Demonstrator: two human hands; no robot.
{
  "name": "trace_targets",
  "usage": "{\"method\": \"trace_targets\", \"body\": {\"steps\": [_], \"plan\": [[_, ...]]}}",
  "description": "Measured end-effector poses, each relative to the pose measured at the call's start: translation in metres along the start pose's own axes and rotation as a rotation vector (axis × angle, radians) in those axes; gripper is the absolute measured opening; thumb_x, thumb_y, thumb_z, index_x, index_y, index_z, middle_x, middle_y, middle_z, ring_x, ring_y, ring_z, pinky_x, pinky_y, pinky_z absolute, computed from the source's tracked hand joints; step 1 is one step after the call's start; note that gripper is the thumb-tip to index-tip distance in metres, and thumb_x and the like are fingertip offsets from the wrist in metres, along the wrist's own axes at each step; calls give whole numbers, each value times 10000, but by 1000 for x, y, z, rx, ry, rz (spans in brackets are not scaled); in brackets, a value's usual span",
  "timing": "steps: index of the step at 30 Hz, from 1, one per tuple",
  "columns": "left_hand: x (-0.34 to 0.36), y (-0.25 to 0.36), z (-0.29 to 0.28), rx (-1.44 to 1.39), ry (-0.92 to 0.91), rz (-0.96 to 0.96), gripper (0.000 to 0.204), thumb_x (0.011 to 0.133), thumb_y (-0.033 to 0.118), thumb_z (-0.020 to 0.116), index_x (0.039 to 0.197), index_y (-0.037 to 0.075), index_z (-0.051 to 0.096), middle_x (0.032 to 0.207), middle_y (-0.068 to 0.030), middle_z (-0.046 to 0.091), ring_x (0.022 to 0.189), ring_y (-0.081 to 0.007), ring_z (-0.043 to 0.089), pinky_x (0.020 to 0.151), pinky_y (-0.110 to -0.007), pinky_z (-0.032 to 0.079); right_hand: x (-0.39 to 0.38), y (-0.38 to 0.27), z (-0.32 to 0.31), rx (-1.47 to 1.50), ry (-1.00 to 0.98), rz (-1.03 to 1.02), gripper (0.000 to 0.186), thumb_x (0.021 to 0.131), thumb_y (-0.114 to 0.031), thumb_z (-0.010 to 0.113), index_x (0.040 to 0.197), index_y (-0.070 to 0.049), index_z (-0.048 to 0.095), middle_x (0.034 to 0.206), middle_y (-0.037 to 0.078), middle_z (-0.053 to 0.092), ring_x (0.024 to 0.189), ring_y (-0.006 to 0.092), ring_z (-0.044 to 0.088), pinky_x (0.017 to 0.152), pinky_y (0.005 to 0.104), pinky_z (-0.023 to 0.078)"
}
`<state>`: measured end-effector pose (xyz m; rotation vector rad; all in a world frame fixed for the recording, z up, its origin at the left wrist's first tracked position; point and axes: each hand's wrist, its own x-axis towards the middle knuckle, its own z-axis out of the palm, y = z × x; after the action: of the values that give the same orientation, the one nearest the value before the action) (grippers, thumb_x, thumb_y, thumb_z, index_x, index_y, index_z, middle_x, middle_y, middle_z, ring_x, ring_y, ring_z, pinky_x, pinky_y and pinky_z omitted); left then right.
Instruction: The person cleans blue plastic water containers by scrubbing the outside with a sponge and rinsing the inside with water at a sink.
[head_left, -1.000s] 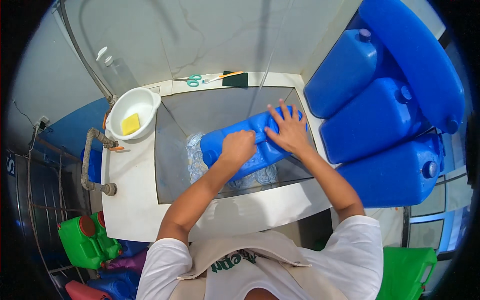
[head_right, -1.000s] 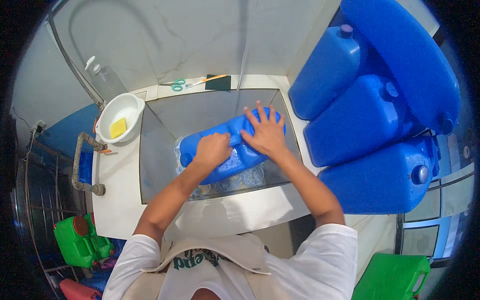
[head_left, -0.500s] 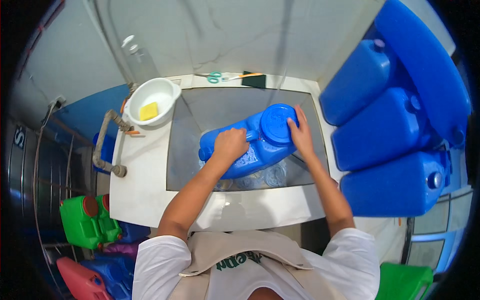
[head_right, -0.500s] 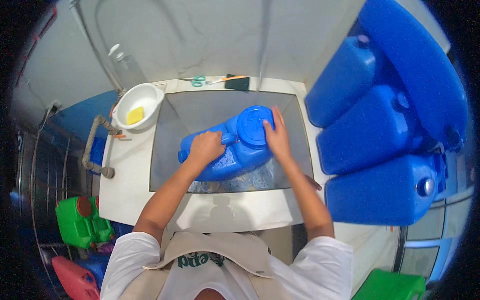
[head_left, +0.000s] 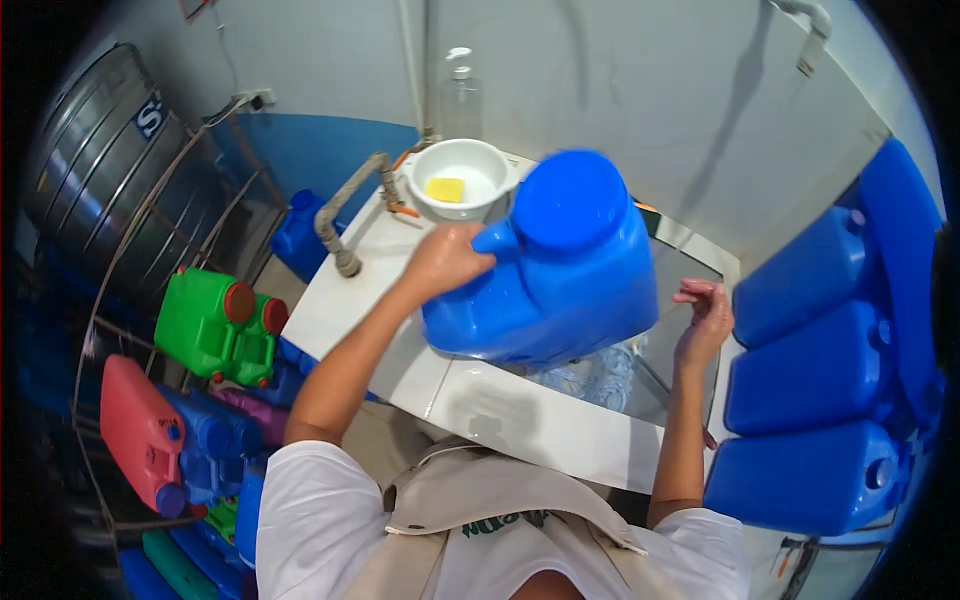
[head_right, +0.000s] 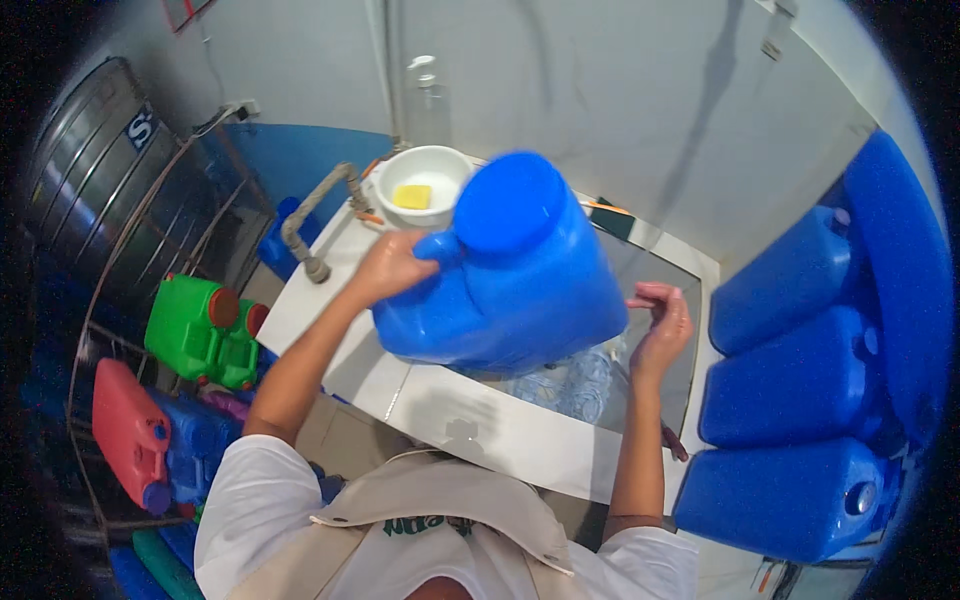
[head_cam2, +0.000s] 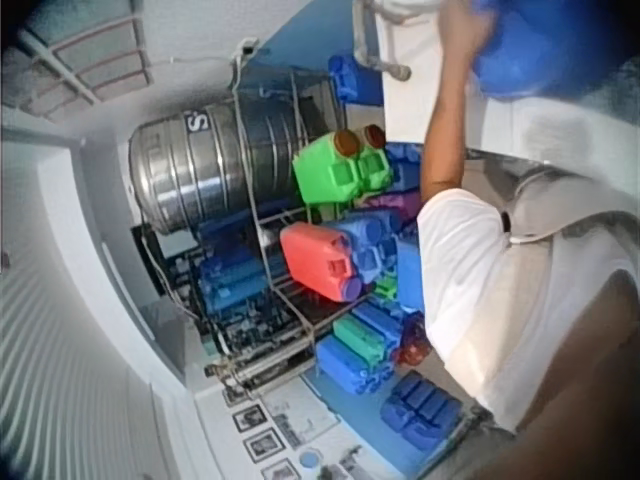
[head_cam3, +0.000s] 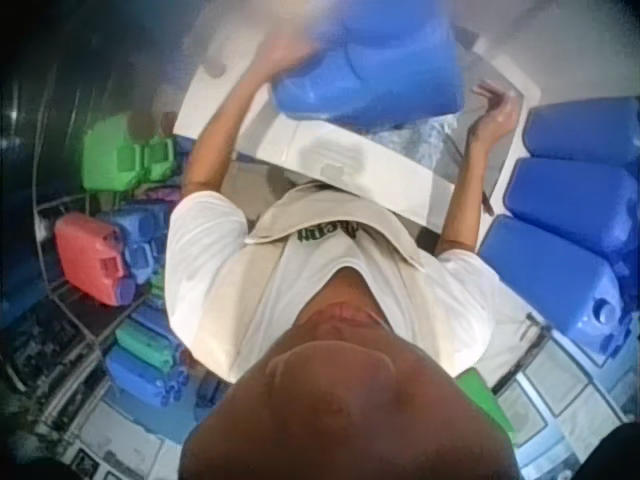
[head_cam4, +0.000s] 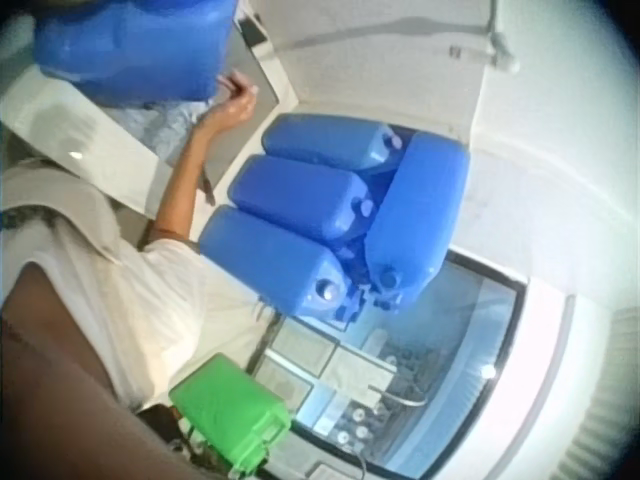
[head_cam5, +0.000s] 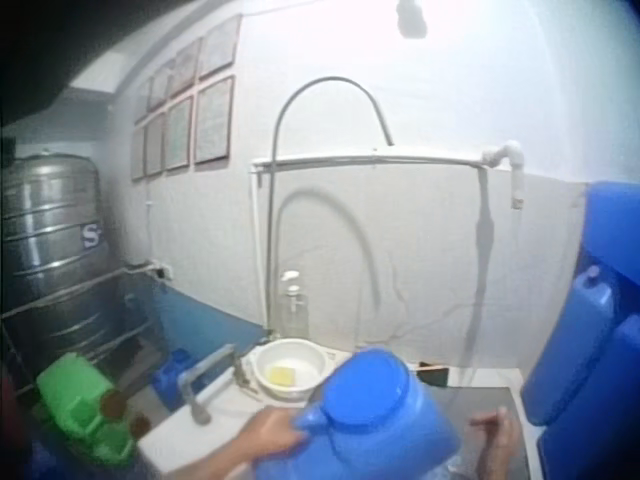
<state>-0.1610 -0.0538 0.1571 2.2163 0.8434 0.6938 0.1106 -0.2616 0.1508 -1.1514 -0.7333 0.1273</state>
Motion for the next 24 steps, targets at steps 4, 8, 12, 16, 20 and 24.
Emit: {"method": "trace_targets", "body": {"steps": [4, 8, 12, 16, 20, 24], "plan": [[-32, 2, -116, -208, 154, -192, 150, 692, 133, 649, 813, 44, 643, 600, -22, 574, 499, -86, 523, 462, -249, 424, -1, 2, 26, 100, 31, -24, 387, 951, -269, 370, 875, 50, 576, 874, 155, 612, 605, 195, 592, 672, 301, 473], [-101, -13, -235, -316, 396, -197, 161, 718, 189, 631, 760, 39, 590, 547, -3, 499, 424, -81, 441, 398, -229, 338, -21, 12, 82, 161, -28, 59, 344, 947, -270, 383, 952, 23, 563, 946, 131, 602, 596, 181, 588, 681, 302, 474], [-187, -38, -339, -421, 641, -197, 138, 766, 188, 600, 736, 61, 556, 530, 12, 446, 425, -72, 414, 405, -206, 318, -55, 41, 146, 159, -151, 157, 252, 926, -207, 435, 968, 6, 562, 958, 119, 598, 626, 168, 598, 663, 291, 483], [-269, -46, -405, -483, 903, -199, 143, 783, 146, 595, 703, 102, 485, 516, 30, 399, 409, -55, 366, 396, -198, 294, -104, 59, 225, 81, -356, 210, 193, 907, -137, 445, 966, 5, 562, 933, 102, 595, 640, 153, 592, 646, 280, 479], [-326, -79, -436, -466, 977, -209, 113, 758, 129, 617, 758, 74, 517, 518, 29, 403, 414, -51, 370, 393, -193, 293, -176, 71, 307, -89, -662, 200, 160, 897, -79, 433, 951, 3, 559, 906, 93, 586, 683, 155, 589, 643, 274, 473], [-314, -128, -405, -180, 1103, -422, 156, 727, 129, 652, 838, 62, 565, 568, 24, 478, 435, -46, 405, 389, -199, 317, -243, 93, 359, -333, -1026, -133, 167, 831, -55, 476, 978, -9, 542, 930, 140, 588, 864, 287, 580, 763, 345, 457]]}}
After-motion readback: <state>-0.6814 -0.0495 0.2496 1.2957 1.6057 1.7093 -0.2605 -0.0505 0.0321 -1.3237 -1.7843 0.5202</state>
